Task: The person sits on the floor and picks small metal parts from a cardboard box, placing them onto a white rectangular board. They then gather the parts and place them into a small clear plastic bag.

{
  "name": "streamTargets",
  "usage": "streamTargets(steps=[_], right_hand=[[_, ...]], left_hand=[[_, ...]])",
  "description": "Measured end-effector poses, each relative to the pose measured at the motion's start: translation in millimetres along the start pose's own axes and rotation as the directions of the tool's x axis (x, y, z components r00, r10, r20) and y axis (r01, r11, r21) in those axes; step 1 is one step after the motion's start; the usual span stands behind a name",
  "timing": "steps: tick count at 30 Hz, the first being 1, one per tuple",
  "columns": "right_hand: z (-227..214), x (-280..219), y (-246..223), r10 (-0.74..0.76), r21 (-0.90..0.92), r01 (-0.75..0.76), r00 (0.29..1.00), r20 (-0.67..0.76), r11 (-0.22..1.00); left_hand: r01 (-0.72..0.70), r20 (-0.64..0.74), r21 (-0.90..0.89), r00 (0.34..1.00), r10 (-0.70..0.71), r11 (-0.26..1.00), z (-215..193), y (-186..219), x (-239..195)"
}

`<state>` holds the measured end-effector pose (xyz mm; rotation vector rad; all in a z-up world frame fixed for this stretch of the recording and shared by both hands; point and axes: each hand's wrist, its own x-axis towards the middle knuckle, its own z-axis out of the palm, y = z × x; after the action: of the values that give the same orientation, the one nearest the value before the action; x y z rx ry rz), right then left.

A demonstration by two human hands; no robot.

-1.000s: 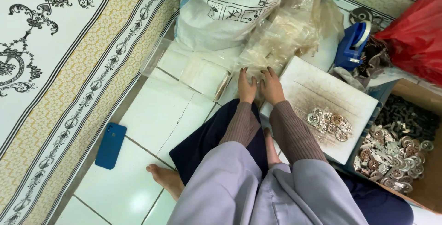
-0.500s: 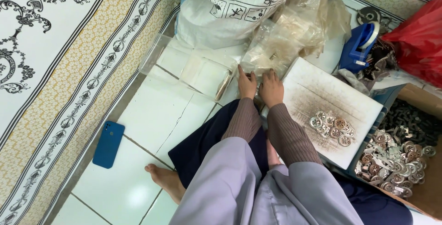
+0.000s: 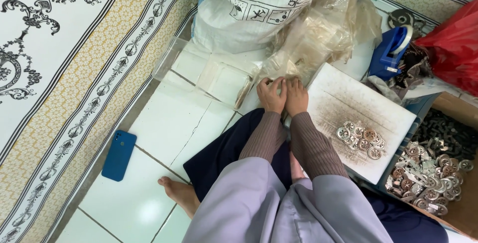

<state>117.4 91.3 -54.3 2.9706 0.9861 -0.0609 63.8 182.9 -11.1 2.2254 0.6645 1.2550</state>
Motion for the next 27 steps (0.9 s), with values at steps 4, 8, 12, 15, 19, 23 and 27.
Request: streamTargets(steps=[4, 8, 12, 15, 19, 23, 27], right_hand=[[28, 8, 11, -0.012, -0.021, 0.012, 0.999, 0.030, 1.000], [-25, -7, 19, 0.017, 0.535, 0.089, 0.982, -0.189, 0.840], [-120, -29, 22, 0.194, 0.498, -0.052, 0.882, 0.429, -0.866], [-197, -58, 27, 0.167, 0.575, -0.166, 0.861, 0.480, -0.801], [-210, -84, 53, 0.324, 0.609, -0.049, 0.812, 0.486, -0.792], [-227, -105, 83, 0.434, 0.822, 0.112, 0.884, 0.174, -0.558], [-238, -136, 112, 0.510, 0.867, 0.207, 0.858, 0.063, -0.454]], left_hand=[[-0.135, -0.168, 0.021, 0.976, 0.136, 0.991, -29, 32, 20], [-0.072, -0.162, -0.138, 0.986, 0.049, 0.988, -66, 62, 38], [0.273, 0.298, -0.431, 0.943, -0.150, 0.860, -81, 58, 32], [0.450, 0.465, -0.532, 0.863, -0.196, 0.718, -88, 74, 28], [0.528, 0.598, -0.553, 0.790, -0.133, 0.645, -96, 84, 21], [0.556, 0.693, -0.506, 0.718, -0.074, 0.659, -99, 87, 19], [0.528, 0.785, -0.434, 0.619, 0.019, 0.730, -109, 93, 29]])
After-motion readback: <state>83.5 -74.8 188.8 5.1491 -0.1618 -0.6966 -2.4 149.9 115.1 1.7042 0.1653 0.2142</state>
